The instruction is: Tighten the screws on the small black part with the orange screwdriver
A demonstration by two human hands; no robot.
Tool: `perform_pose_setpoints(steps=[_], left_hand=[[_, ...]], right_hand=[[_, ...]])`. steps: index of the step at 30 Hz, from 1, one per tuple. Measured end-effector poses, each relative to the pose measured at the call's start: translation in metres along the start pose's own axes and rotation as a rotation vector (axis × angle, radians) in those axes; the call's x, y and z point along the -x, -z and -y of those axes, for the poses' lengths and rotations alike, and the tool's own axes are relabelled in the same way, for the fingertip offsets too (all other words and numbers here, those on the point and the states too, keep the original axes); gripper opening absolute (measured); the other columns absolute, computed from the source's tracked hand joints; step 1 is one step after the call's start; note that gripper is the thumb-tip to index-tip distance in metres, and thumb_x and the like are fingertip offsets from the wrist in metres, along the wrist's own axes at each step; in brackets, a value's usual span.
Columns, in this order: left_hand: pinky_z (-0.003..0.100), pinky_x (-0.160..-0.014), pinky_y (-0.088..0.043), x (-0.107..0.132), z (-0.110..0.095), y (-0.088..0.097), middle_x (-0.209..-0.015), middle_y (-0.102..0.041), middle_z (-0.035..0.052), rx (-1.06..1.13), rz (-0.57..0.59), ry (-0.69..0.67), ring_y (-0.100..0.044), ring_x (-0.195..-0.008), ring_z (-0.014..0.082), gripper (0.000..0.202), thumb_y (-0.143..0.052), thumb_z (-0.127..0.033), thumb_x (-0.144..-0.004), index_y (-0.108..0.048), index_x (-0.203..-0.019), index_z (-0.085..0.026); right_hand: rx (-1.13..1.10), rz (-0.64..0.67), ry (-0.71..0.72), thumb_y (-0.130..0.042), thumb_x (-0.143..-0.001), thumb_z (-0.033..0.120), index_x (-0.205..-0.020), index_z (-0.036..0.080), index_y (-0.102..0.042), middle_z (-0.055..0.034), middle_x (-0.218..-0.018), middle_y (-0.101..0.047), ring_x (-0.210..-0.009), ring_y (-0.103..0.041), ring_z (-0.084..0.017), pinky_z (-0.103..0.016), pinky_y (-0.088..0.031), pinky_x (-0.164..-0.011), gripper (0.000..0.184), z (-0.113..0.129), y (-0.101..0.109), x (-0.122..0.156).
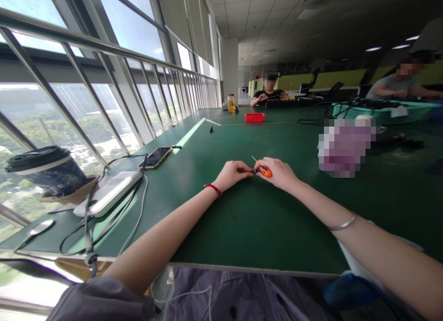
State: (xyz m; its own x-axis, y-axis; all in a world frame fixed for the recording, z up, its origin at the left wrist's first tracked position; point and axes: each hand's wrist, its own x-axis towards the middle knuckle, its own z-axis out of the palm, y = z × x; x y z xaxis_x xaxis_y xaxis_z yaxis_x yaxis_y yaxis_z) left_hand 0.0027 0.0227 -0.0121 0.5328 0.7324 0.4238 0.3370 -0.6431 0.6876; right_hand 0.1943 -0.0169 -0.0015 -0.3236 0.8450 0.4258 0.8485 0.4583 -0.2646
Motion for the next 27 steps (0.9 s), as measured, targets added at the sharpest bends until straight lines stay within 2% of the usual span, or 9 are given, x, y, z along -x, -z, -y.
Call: perform_pose_setpoints(steps=[5,11,17,21,27], left_hand=[[0.025,-0.073,-0.053,0.000,0.001,0.001,-0.083,-0.072,0.0070,0.052,0.031,0.002,-0.065,-0.073,0.0149,0.013,-0.069,-0.022,-0.073,-0.074,-0.078,-0.011],[0.024,-0.075,-0.053,0.000,-0.002,0.003,-0.086,-0.073,0.0060,-0.005,0.054,0.004,-0.067,-0.076,0.0157,0.014,-0.066,-0.022,-0.077,-0.075,-0.082,-0.013],[0.024,-0.079,-0.051,0.000,-0.001,0.003,-0.091,-0.073,0.0045,-0.201,0.075,-0.091,-0.067,-0.081,0.0155,0.018,-0.058,-0.021,-0.083,-0.074,-0.089,-0.016],[0.024,-0.081,-0.050,0.000,-0.005,0.004,-0.096,-0.072,0.0037,-0.372,0.094,-0.166,-0.066,-0.085,0.0154,0.022,-0.054,-0.020,-0.085,-0.073,-0.094,-0.017],[0.024,-0.077,-0.049,0.003,-0.012,0.005,-0.095,-0.071,0.0020,-0.510,0.072,-0.190,-0.065,-0.085,0.0152,0.021,-0.052,-0.022,-0.085,-0.071,-0.093,-0.019]], right_hand=[[-0.004,0.032,-0.001,-0.061,-0.078,0.028,-0.090,0.025,-0.065,-0.0026,-0.089,-0.063,-0.072,-0.060,-0.018,-0.029,-0.045,-0.056,0.013,-0.002,-0.001,0.000],[-0.011,0.042,0.000,-0.062,-0.078,0.029,-0.090,0.025,-0.065,-0.0028,-0.091,-0.063,-0.074,-0.060,-0.018,-0.030,-0.045,-0.058,0.013,0.000,0.000,0.000],[0.006,0.039,-0.023,-0.061,-0.078,0.031,-0.088,0.025,-0.064,-0.0021,-0.086,-0.063,-0.071,-0.060,-0.017,-0.029,-0.044,-0.056,0.011,0.000,0.000,0.000],[0.026,0.055,-0.053,-0.059,-0.078,0.033,-0.089,0.026,-0.063,-0.0013,-0.089,-0.065,-0.076,-0.060,-0.018,-0.028,-0.044,-0.058,0.013,0.000,0.001,0.000],[0.063,0.093,-0.093,-0.056,-0.079,0.035,-0.090,0.026,-0.062,-0.0001,-0.092,-0.065,-0.080,-0.060,-0.018,-0.027,-0.042,-0.059,0.016,0.003,0.004,-0.001]])
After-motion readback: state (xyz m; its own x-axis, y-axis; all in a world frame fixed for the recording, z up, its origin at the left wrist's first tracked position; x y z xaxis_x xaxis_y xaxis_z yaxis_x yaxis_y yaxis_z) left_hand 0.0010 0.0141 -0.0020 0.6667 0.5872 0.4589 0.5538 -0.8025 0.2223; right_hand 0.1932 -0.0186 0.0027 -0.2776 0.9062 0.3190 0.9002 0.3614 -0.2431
